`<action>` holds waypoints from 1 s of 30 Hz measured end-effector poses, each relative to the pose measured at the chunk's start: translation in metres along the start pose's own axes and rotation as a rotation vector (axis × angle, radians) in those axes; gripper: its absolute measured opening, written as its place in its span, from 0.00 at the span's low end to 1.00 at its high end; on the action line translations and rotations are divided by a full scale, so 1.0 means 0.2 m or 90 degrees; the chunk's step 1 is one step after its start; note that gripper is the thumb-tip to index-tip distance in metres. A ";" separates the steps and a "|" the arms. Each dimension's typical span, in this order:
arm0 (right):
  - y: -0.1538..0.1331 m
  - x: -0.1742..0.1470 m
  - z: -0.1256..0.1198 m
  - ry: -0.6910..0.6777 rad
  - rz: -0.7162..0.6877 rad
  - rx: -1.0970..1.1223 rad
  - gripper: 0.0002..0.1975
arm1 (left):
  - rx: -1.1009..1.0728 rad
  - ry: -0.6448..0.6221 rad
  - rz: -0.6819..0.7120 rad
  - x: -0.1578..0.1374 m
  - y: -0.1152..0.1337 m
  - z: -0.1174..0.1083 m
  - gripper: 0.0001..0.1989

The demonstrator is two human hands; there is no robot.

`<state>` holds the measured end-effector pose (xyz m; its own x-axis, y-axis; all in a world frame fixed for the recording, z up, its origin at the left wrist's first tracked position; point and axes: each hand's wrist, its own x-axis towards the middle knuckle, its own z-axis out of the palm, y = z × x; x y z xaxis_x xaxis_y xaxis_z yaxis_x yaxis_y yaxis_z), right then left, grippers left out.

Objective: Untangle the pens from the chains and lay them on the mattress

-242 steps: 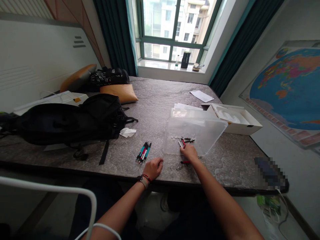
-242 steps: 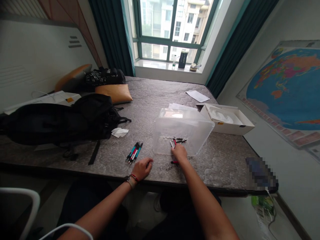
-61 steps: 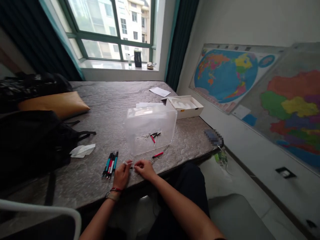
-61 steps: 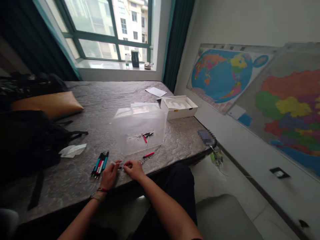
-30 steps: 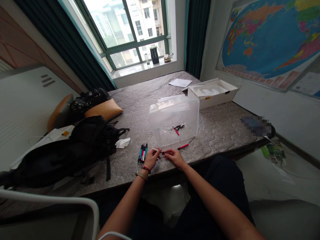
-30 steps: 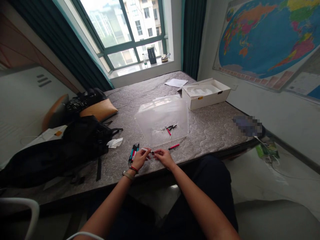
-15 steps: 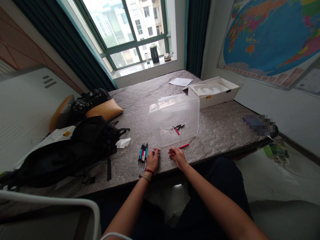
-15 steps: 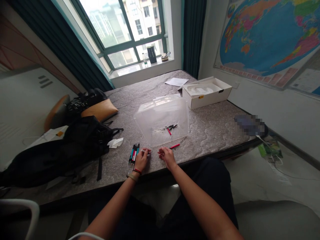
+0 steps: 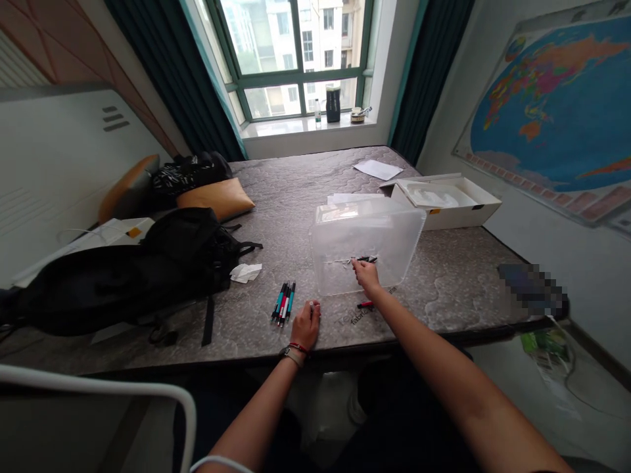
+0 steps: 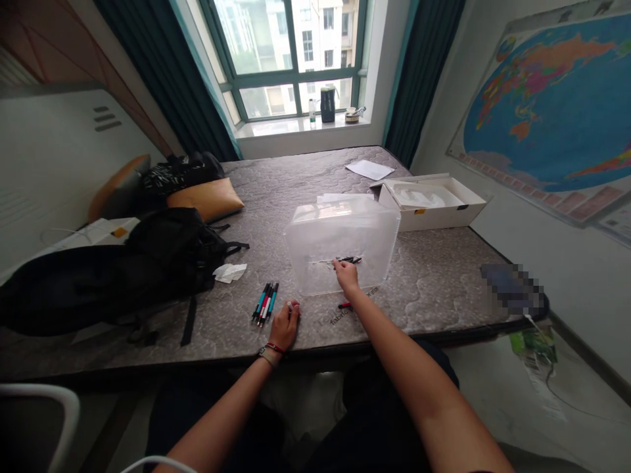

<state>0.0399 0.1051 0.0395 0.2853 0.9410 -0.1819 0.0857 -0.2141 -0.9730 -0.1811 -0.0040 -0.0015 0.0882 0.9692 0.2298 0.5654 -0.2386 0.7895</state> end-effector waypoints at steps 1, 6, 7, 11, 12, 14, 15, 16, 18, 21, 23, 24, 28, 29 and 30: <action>-0.03 0.06 -0.01 0.005 -0.018 -0.071 0.20 | 0.001 0.002 0.009 0.00 0.00 0.00 0.14; -0.10 0.27 0.01 -0.032 -0.059 -0.406 0.15 | 0.014 0.001 0.035 0.00 -0.01 -0.01 0.12; -0.10 0.29 0.02 -0.052 -0.061 -0.459 0.13 | 0.013 -0.001 0.040 0.00 0.00 -0.01 0.12; -0.07 0.30 0.05 -0.127 -0.068 -0.615 0.08 | -0.008 -0.003 0.072 0.00 0.01 -0.02 0.13; -0.06 0.29 0.06 -0.139 -0.072 -0.640 0.07 | -0.010 -0.008 0.081 -0.01 0.01 -0.03 0.14; -0.05 0.28 0.07 -0.157 -0.084 -0.673 0.07 | -0.011 -0.021 0.095 -0.01 0.01 -0.03 0.15; -0.05 0.28 0.07 -0.164 -0.092 -0.682 0.08 | -0.013 -0.025 0.100 -0.01 0.02 -0.04 0.15; -0.06 0.27 0.07 -0.170 -0.101 -0.686 0.08 | -0.017 -0.028 0.103 -0.01 0.02 -0.04 0.16; -0.07 0.25 0.07 -0.179 -0.122 -0.689 0.09 | -0.031 -0.029 0.106 -0.02 0.02 -0.05 0.16; -0.09 0.14 0.06 -0.193 -0.178 -0.612 0.12 | -0.043 -0.033 0.099 -0.02 0.01 -0.05 0.17; -0.12 0.01 0.05 -0.228 -0.224 -0.460 0.15 | -0.050 -0.038 0.092 -0.02 0.01 -0.06 0.17; -0.14 -0.07 0.04 -0.259 -0.237 -0.372 0.16 | -0.055 -0.041 0.089 -0.02 0.01 -0.06 0.17; -0.25 -0.41 0.03 -0.423 -0.187 -0.220 0.17 | -0.084 -0.043 0.078 -0.03 0.00 -0.05 0.18; -0.27 -0.48 0.04 -0.453 -0.184 -0.213 0.17 | -0.088 -0.040 0.072 -0.03 0.00 -0.05 0.18; -0.29 -0.53 0.05 -0.471 -0.182 -0.209 0.16 | -0.090 -0.035 0.066 -0.03 0.00 -0.05 0.18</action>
<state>-0.0049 0.0210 0.1137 -0.4764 0.8744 -0.0924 0.3637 0.1003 -0.9261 -0.1896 -0.0101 0.0016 0.1870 0.9398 0.2860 0.4308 -0.3401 0.8359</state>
